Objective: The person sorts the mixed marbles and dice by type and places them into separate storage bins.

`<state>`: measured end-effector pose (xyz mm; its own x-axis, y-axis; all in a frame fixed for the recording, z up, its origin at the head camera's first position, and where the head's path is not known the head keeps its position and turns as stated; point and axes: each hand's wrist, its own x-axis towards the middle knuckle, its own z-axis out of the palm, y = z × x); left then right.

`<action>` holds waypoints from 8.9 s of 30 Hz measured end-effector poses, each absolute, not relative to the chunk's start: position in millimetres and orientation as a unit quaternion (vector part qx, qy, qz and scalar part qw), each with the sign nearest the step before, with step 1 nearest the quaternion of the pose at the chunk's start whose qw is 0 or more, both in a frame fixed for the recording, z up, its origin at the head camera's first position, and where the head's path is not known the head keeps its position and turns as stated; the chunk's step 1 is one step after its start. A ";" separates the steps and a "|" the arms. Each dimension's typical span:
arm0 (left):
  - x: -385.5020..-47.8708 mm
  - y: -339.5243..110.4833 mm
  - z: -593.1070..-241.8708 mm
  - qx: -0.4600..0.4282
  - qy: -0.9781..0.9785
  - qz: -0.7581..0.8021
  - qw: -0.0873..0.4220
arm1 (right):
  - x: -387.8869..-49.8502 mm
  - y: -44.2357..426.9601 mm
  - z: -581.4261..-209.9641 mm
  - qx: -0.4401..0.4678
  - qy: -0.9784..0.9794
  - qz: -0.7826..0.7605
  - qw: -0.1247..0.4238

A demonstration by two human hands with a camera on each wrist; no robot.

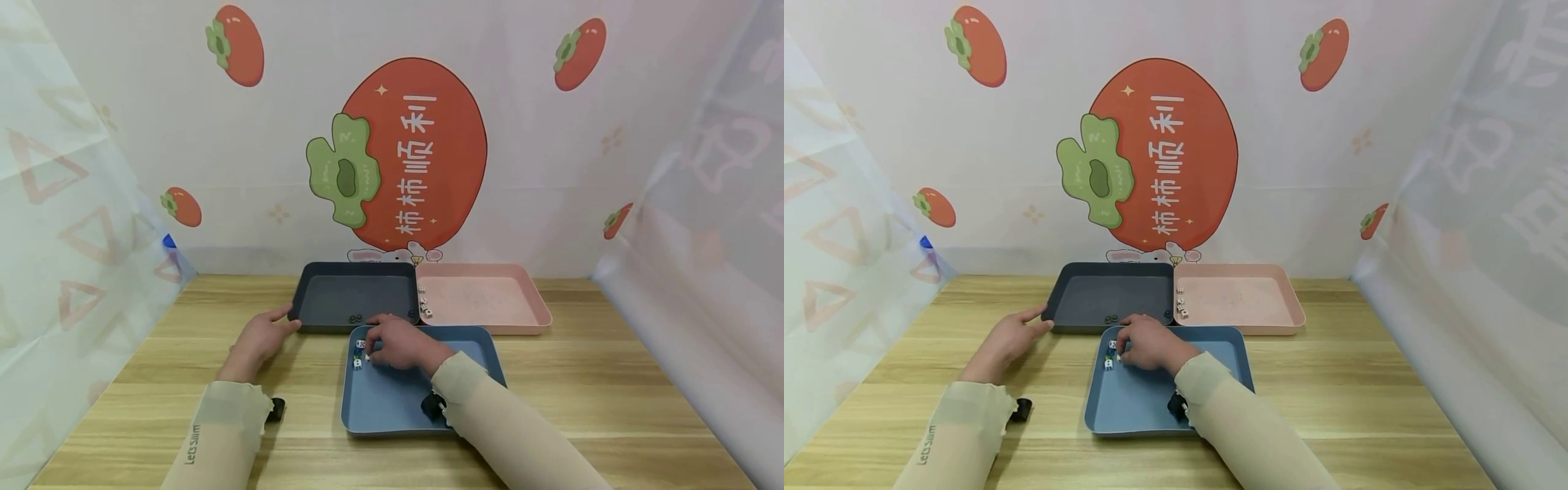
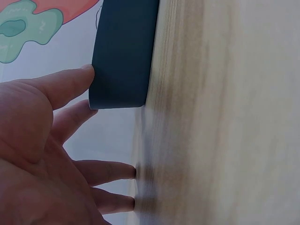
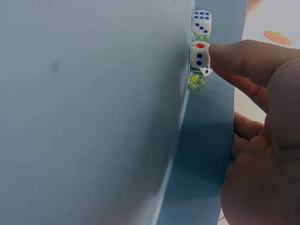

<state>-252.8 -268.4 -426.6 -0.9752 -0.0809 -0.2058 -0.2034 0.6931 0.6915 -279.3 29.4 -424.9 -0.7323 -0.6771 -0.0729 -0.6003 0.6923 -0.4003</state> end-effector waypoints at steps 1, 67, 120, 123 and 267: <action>-252.8 -268.4 -426.9 -0.078 0.916 0.385 0.080 | -279.1 29.6 -425.1 -0.350 0.914 -0.177 0.107; -255.4 -267.4 -429.2 -0.060 0.914 0.394 0.074 | -281.7 32.3 -429.9 -0.372 0.915 -0.127 0.086; -253.0 -266.3 -425.9 -0.075 0.919 0.377 0.083 | -277.3 33.6 -426.0 -0.361 0.912 -0.173 0.094; -253.3 -266.5 -426.1 -0.069 0.919 0.380 0.079 | -277.0 33.1 -425.6 -0.357 0.915 -0.161 0.094; -253.2 -268.8 -429.0 -0.080 0.918 0.379 0.082 | -260.9 17.8 -413.0 -0.387 0.917 -0.037 0.090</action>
<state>-253.2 -268.8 -429.0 -0.9735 -0.0852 -0.2125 -0.2103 0.6993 0.6832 -260.9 17.8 -413.0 -0.6849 -0.7158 -0.1357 -0.7026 0.6983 -0.1370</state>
